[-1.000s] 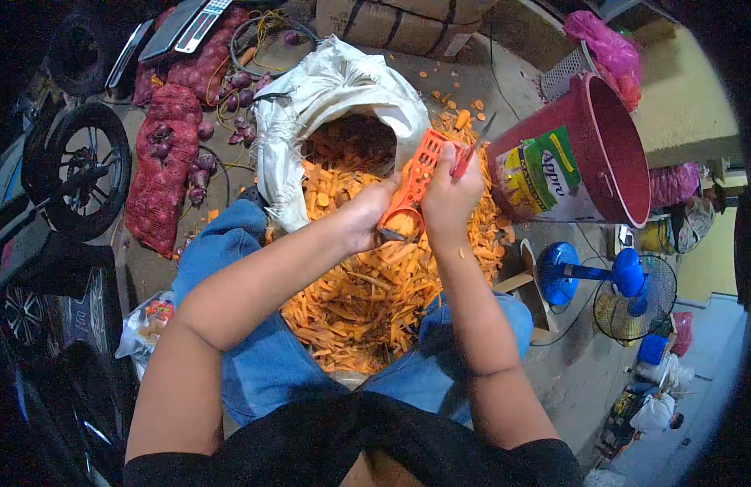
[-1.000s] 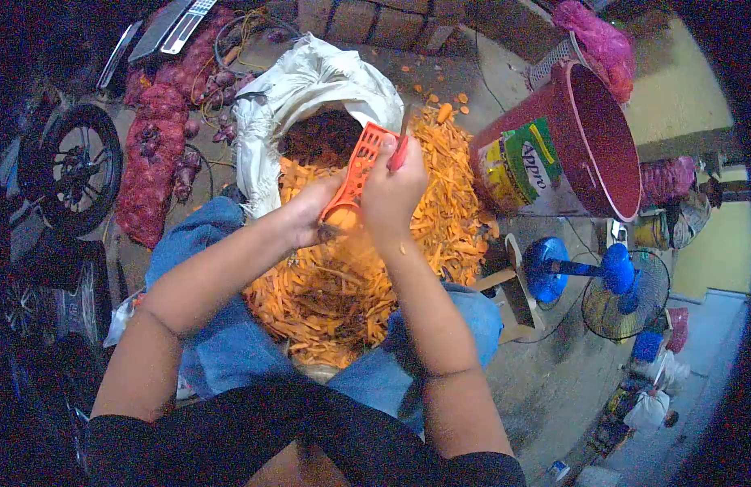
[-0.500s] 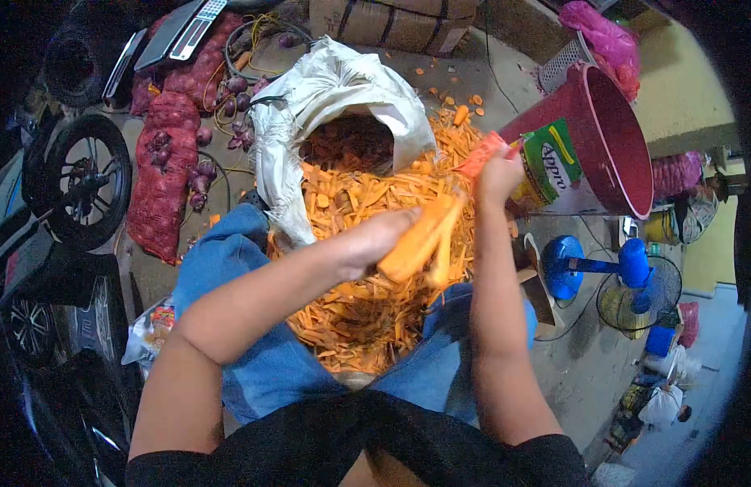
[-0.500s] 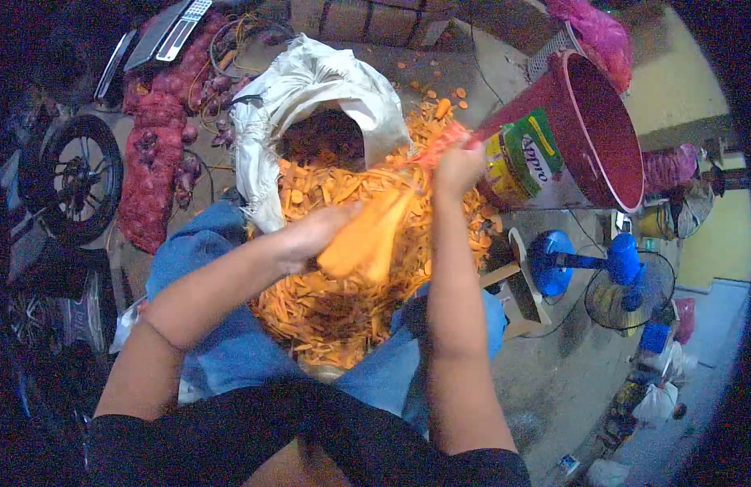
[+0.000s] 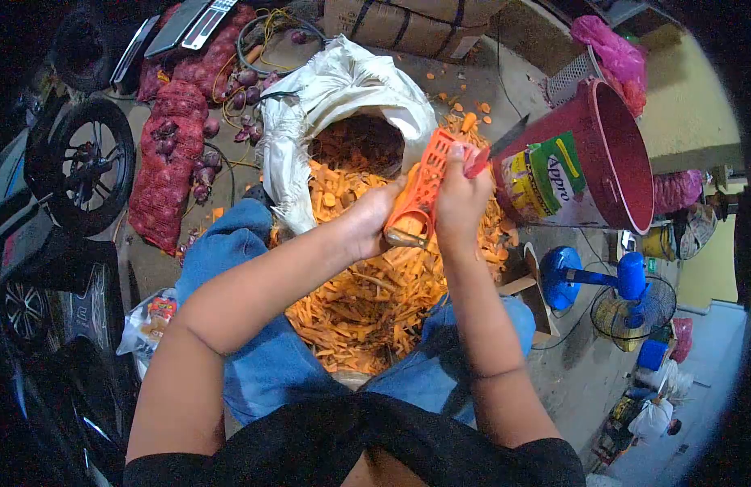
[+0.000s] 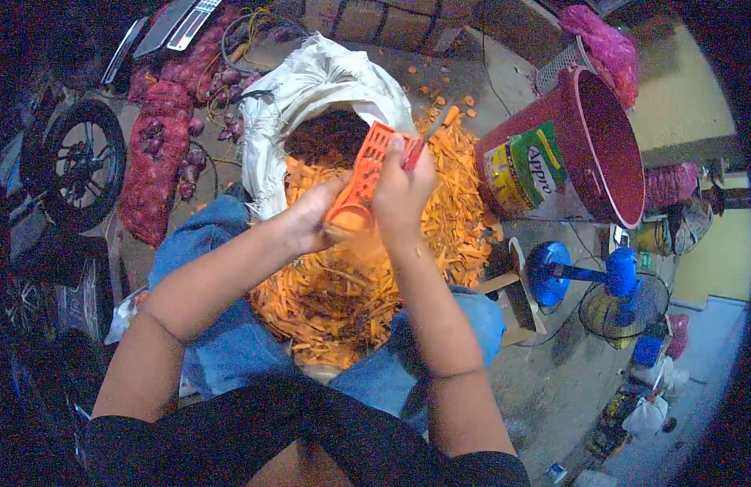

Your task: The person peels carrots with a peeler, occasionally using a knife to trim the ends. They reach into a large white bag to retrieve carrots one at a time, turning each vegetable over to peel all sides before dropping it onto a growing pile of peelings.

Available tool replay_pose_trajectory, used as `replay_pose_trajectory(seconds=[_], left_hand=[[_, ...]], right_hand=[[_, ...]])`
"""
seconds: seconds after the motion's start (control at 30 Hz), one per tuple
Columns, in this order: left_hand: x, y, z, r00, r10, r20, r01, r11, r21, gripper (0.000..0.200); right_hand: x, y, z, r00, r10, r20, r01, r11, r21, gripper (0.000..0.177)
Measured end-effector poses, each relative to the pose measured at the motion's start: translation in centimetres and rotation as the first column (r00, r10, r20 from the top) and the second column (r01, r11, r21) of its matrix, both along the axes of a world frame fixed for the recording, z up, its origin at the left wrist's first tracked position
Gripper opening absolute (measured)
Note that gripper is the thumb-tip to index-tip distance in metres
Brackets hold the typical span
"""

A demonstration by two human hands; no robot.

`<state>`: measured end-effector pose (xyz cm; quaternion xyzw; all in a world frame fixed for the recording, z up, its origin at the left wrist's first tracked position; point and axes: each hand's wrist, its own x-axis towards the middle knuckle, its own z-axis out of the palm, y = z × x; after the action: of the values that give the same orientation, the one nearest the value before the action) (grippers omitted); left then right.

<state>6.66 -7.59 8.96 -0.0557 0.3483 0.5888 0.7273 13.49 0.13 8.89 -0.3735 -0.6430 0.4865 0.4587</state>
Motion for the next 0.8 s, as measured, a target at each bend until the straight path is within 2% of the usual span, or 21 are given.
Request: replay_pose_trajectory(seconds=[0.03,0.13,0.2,0.37,0.43,0.47,0.5,0.53,0.57,0.63,0.67,0.7,0.73,0.77,0.8], left_hand=[[0.1,0.0,-0.1,1.0,-0.003,0.001,0.003,1.0,0.0,0.033],[0.3,-0.1,-0.4,1.0,0.002,-0.005,-0.001,0.997,0.072,0.034],[0.3,-0.2,-0.2,0.991,-0.061,-0.116,0.069,0.996,0.062,0.034],[0.6,0.3,-2.2,0.964,-0.168,-0.207,0.178,0.984,0.031,0.036],[0.5,0.2,-1.2,0.951,-0.218,-0.221,0.228,0.973,0.022,0.036],[0.6,-0.3,0.2,0.908,-0.297,-0.295,0.307,0.951,-0.013,0.037],[0.8,-0.7,1.1,0.854,-0.374,-0.361,0.382,0.923,-0.053,0.037],[1.1,-0.9,0.5,0.853,-0.378,-0.36,0.403,0.915,-0.005,0.037],[1.5,-1.2,0.3,0.852,-0.381,-0.358,0.406,0.914,-0.006,0.037],[1.8,-1.7,0.2,0.813,-0.312,-0.492,0.434,0.888,0.154,0.037],[1.1,-1.5,0.1,0.823,-0.397,-0.406,0.45,0.892,0.039,0.038],[0.6,-1.1,-0.2,0.826,-0.393,-0.404,0.445,0.895,0.041,0.038],[0.2,-0.8,-0.7,0.875,-0.357,-0.328,0.388,0.921,0.033,0.038],[-0.2,-0.6,-1.1,0.915,-0.315,-0.252,0.331,0.943,0.02,0.038],[-0.3,-0.3,-1.3,0.928,-0.281,-0.246,0.293,0.956,0.014,0.037]], right_hand=[[0.2,0.0,-0.3,1.0,-0.003,0.001,0.003,1.0,0.0,0.018],[0.4,-0.2,-0.3,0.985,-0.089,0.149,0.072,0.991,0.116,0.019],[0.4,0.0,-0.3,0.974,-0.128,0.184,0.108,0.987,0.116,0.019],[0.6,1.5,-0.7,0.935,-0.221,0.279,0.184,0.971,0.153,0.02],[0.8,3.4,-2.0,0.923,-0.29,0.251,0.241,0.947,0.21,0.02],[1.4,5.0,-2.5,0.928,-0.305,0.212,0.267,0.945,0.191,0.021],[2.5,7.7,-4.6,0.883,-0.38,0.276,0.325,0.919,0.223,0.022],[3.8,10.0,-6.4,0.827,-0.449,0.338,0.376,0.889,0.26,0.024],[4.8,10.8,-6.7,0.826,-0.45,0.34,0.378,0.889,0.259,0.024],[5.5,11.5,-6.4,0.776,-0.502,0.381,0.547,0.837,-0.011,0.025],[5.5,11.7,-6.5,0.777,-0.5,0.382,0.544,0.839,-0.008,0.025],[5.3,11.4,-6.0,0.803,-0.513,0.303,0.544,0.839,-0.023,0.026],[5.1,11.0,-5.5,0.824,-0.521,0.221,0.541,0.84,-0.041,0.026],[4.8,10.6,-5.0,0.828,-0.515,0.221,0.536,0.843,-0.04,0.026],[4.3,9.7,-4.2,0.889,-0.441,0.122,0.454,0.881,-0.129,0.026]])
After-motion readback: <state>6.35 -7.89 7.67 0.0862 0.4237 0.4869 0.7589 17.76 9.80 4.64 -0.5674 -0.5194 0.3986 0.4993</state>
